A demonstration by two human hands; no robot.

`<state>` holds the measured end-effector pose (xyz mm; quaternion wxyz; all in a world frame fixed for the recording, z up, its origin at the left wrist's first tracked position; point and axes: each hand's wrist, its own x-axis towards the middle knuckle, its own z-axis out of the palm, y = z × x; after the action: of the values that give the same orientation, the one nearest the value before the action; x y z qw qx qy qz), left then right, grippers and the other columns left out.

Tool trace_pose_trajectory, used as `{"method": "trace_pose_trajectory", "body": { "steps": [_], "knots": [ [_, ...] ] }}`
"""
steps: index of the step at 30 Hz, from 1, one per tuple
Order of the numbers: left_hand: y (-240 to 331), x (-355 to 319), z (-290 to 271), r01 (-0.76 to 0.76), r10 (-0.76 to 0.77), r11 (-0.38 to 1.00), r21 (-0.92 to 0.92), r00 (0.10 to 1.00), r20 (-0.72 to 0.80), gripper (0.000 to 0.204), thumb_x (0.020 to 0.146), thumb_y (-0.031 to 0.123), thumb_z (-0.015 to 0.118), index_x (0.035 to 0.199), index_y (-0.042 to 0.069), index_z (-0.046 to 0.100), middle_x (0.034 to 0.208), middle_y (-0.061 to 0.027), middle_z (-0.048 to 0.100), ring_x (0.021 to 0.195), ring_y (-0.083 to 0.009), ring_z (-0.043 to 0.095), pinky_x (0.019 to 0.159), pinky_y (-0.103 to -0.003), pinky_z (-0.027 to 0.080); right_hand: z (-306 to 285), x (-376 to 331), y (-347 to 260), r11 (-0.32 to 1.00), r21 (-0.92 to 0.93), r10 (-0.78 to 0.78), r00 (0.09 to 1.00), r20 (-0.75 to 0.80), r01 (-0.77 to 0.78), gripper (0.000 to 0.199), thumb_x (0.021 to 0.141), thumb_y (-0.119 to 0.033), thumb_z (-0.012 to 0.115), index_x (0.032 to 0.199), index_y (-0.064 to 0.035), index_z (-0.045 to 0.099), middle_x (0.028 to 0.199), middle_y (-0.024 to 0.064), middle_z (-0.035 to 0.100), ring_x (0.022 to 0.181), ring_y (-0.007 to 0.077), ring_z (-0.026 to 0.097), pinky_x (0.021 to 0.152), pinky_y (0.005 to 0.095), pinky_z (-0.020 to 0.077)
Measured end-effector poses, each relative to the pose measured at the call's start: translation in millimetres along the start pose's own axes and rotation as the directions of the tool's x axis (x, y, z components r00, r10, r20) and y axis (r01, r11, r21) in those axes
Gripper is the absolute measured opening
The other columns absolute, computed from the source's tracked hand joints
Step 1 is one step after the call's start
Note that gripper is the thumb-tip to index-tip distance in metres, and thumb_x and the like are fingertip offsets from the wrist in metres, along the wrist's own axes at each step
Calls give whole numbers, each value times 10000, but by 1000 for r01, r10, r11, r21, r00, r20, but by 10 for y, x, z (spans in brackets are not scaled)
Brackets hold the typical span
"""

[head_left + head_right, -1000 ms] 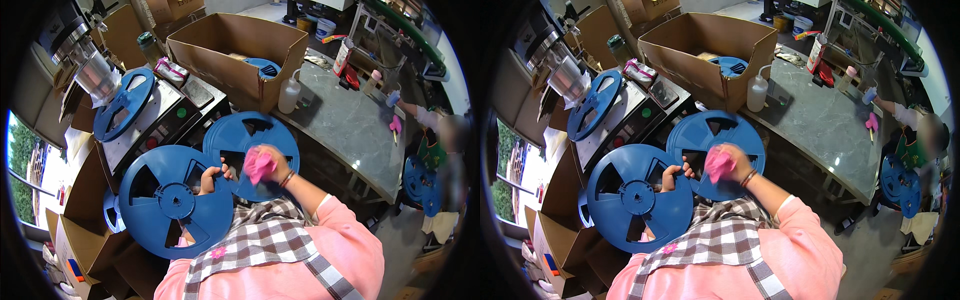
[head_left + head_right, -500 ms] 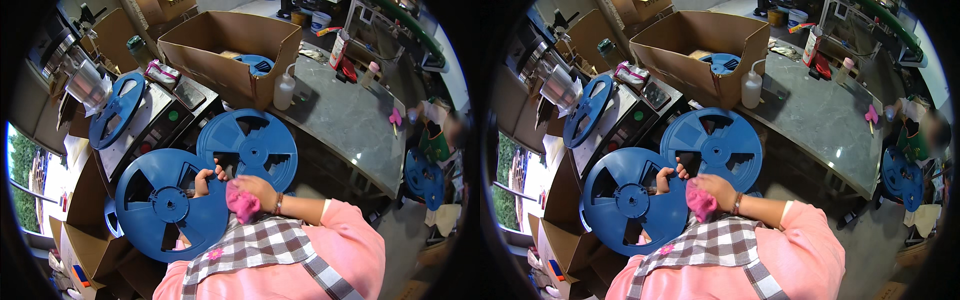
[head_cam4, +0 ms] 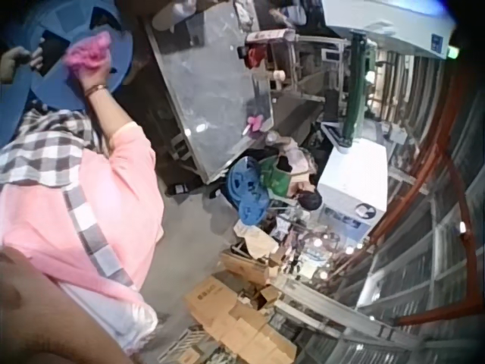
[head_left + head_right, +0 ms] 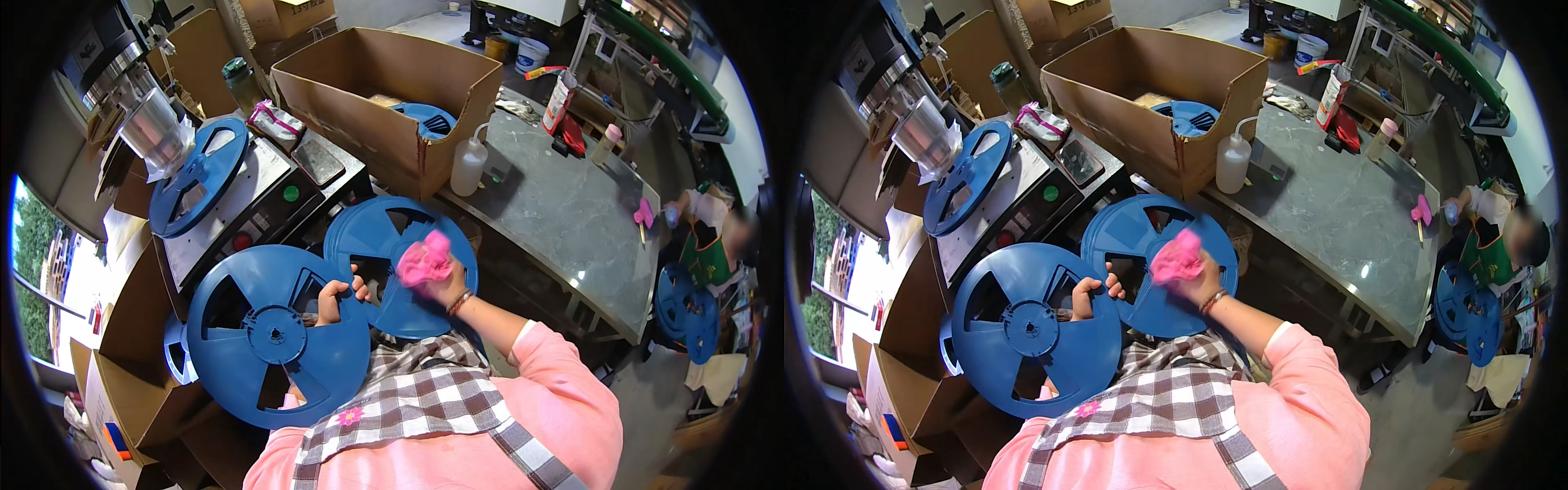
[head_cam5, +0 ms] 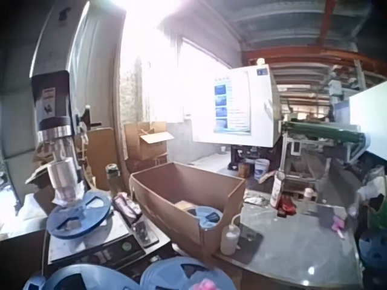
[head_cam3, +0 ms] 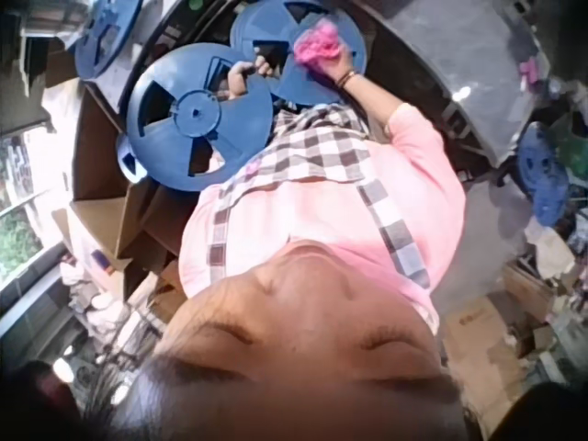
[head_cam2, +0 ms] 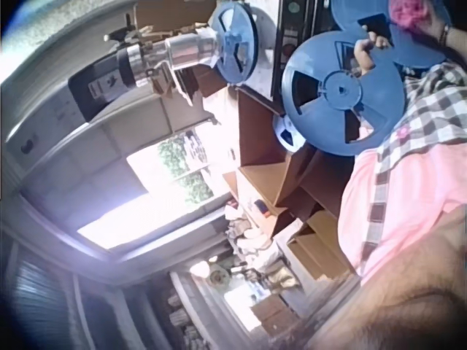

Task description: The person sits and uses a utility knife to trim edges on a stack of blue plastic reels, then wipes each reel with a pink cloth. The person places the finished reels into a cardboard box.

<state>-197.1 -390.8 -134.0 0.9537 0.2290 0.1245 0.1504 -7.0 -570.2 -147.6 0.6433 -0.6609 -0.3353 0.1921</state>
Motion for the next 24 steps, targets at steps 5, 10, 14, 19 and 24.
{"method": "trace_pose_trajectory", "body": {
  "steps": [5, 10, 14, 19, 24],
  "knots": [
    [-26, 26, -69, 93, -100, 992, 88, 992, 78, 266, 776, 210, 449, 974, 45, 513, 780, -84, 519, 767, -212, 499, 816, -369, 433, -79, -293, -87, 782, -134, -470, 717, 514, 609, 326, 742, -214, 732, 1029, -75, 659, 1140, 96, 663, 1120, 278, 610, 973, 368, 481],
    [-10, 55, -42, 140, -154, 985, 96, 975, 157, 225, 771, 267, 470, 821, 48, 483, 754, -89, 528, 794, -220, 500, 844, -344, 419, -690, 610, 687, 993, 113, 50, 958, -282, -19, 306, 770, -106, 700, 1066, -62, 635, 1045, 126, 691, 1004, 254, 653, 883, 309, 510],
    [8, 41, 41, 162, -178, 978, 128, 976, 128, 213, 772, 254, 462, 829, 51, 493, 773, -96, 543, 822, -242, 520, 852, -354, 422, -477, 1441, 953, 897, -361, 63, 881, -469, -256, 330, 809, -213, 670, 1123, -113, 695, 1127, 148, 681, 1020, 227, 662, 868, 329, 507],
    [12, 2, -86, 149, -169, 980, 134, 973, 156, 227, 776, 254, 437, 855, 51, 500, 819, -99, 549, 864, -249, 526, 859, -362, 421, 1058, 1491, -307, 883, -462, 22, 991, -132, -81, 367, 740, -310, 724, 1029, -94, 657, 1004, 187, 686, 980, 356, 649, 830, 413, 514],
    [48, -128, 28, 90, -82, 934, 345, 996, -39, 181, 797, 220, 416, 801, 59, 499, 759, -85, 547, 811, -227, 544, 837, -352, 441, 991, 728, -458, 786, -130, -527, 765, 369, 604, 511, 671, -287, 814, 1115, -110, 635, 1143, 143, 654, 1078, 311, 624, 913, 358, 509]
  ]
}}
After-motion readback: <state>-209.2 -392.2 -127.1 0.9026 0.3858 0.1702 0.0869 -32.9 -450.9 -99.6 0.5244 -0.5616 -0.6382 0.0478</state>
